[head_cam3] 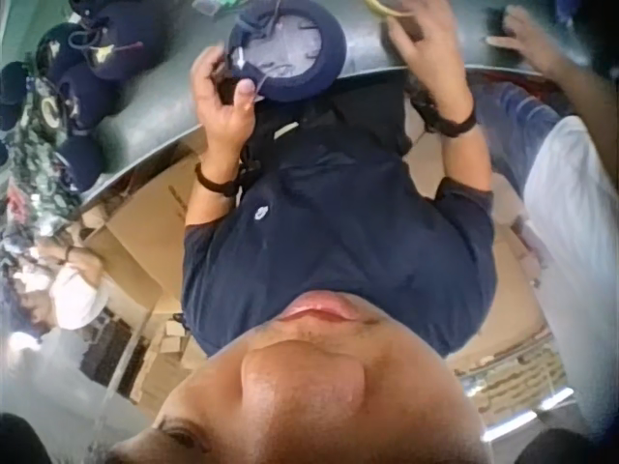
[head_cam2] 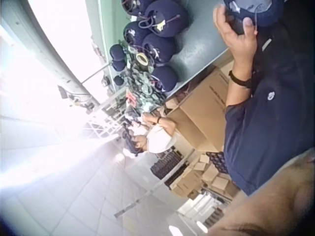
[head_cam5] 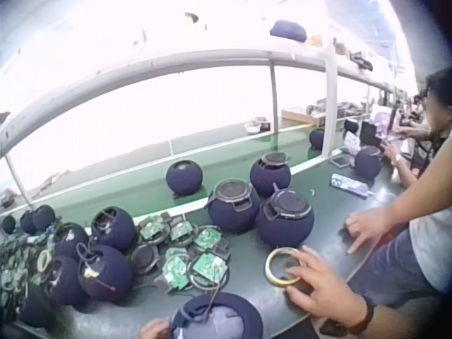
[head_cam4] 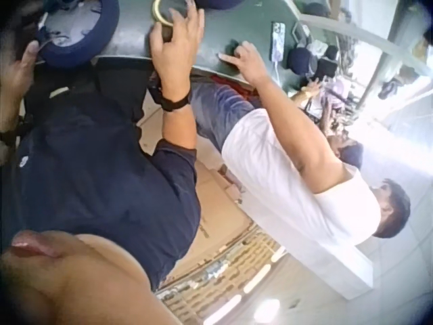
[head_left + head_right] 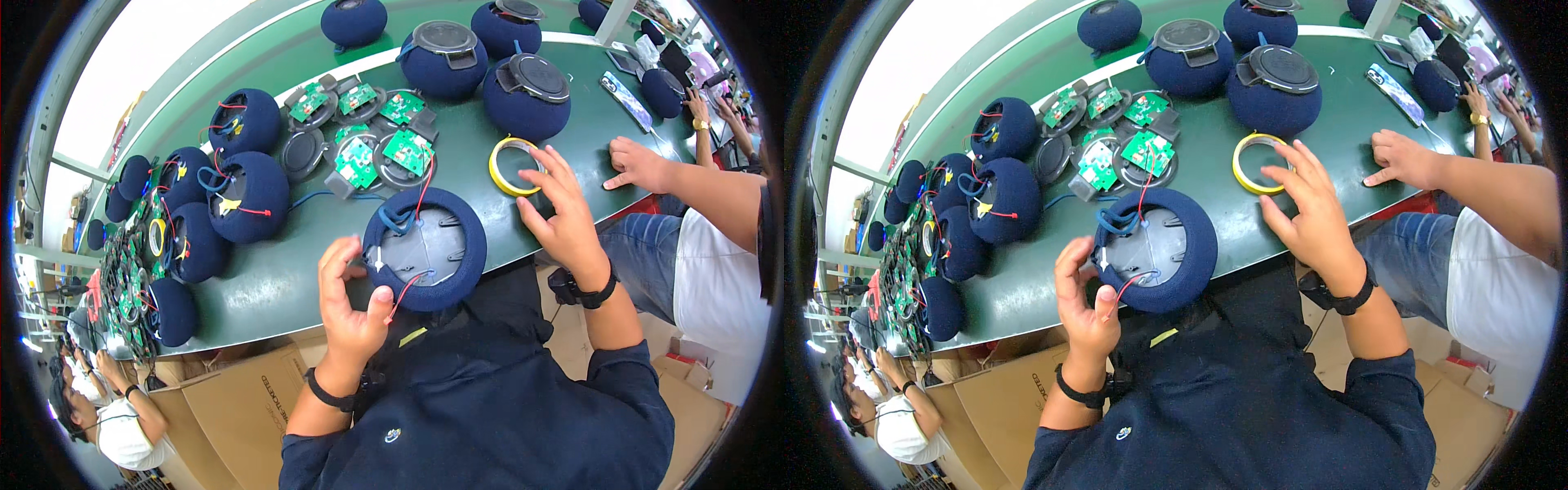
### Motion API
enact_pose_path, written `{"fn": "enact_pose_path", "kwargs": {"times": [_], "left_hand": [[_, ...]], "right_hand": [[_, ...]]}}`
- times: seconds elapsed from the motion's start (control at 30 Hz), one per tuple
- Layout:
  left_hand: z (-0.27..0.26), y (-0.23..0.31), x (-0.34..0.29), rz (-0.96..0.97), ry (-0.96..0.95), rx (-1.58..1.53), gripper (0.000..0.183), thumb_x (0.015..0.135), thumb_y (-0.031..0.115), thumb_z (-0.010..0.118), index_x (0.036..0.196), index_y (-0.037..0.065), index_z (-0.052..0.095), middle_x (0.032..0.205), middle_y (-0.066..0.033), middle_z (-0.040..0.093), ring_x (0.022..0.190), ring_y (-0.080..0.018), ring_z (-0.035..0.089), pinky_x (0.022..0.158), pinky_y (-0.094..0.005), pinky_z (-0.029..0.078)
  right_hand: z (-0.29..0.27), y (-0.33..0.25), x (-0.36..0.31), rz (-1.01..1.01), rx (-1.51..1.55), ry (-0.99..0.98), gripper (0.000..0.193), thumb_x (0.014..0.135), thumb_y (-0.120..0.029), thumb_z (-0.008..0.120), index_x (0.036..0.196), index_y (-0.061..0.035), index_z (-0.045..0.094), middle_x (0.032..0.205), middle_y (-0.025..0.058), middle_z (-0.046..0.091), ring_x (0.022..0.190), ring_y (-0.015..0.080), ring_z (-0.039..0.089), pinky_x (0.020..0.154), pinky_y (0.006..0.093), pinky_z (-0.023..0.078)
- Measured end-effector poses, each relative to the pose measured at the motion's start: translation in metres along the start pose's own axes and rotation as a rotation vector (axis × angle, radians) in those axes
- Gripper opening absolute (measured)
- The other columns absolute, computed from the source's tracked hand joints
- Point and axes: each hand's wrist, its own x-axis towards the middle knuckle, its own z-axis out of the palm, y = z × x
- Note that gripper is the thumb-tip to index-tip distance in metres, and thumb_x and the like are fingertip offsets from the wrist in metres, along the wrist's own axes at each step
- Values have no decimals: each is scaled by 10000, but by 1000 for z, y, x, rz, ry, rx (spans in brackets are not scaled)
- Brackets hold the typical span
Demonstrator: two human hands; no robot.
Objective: Connecting wires to a printed circuit board and securing it inside a circular speaker housing using tape.
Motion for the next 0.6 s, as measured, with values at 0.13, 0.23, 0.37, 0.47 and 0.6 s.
{"fn": "enact_pose_path", "kwargs": {"times": [0.13, 0.23, 0.37, 0.47, 0.6], "left_hand": [[-3, -8, 3, 35, -115, -11, 622, 947, 326, 713, 1455, 19, 528, 1551, -234, 473, 1331, -328, 558, 996, -402, 494], [3, 5, 0, -9, -64, -56, 604, 890, 280, 788, 1388, 26, 559, 1476, -225, 507, 1268, -318, 578, 970, -391, 509], [9, 9, -10, 89, -64, 67, 649, 752, 270, 929, 1276, 70, 601, 1386, -201, 508, 1167, -304, 574, 921, -397, 526], [1, 12, -4, 154, -73, 132, 588, 744, 253, 933, 1226, 86, 641, 1391, -198, 516, 1161, -326, 590, 958, -426, 518], [-9, 14, 13, 406, -168, 267, 387, 774, 212, 890, 1079, 64, 703, 1359, -217, 567, 1246, -376, 595, 1024, -462, 502]], "right_hand": [[-1, -35, -3, -83, 333, -86, 379, 848, -135, 784, 1196, -26, 682, 1406, 189, 605, 1346, 405, 542, 1131, 465, 419], [6, -67, -7, -185, 520, -218, 735, 785, -328, 890, 1388, -27, 595, 1499, 245, 495, 1384, 412, 499, 1158, 481, 391], [14, -75, -7, -163, 489, -218, 904, 735, -381, 917, 1474, -46, 521, 1610, 287, 346, 1471, 469, 391, 1199, 509, 335], [14, -77, -7, -149, 526, -227, 846, 744, -349, 895, 1452, -51, 541, 1612, 284, 352, 1484, 468, 374, 1210, 513, 312], [14, -76, -4, -245, 479, -221, 732, 749, -325, 878, 1376, -63, 607, 1608, 280, 365, 1495, 471, 355, 1222, 514, 284]]}}
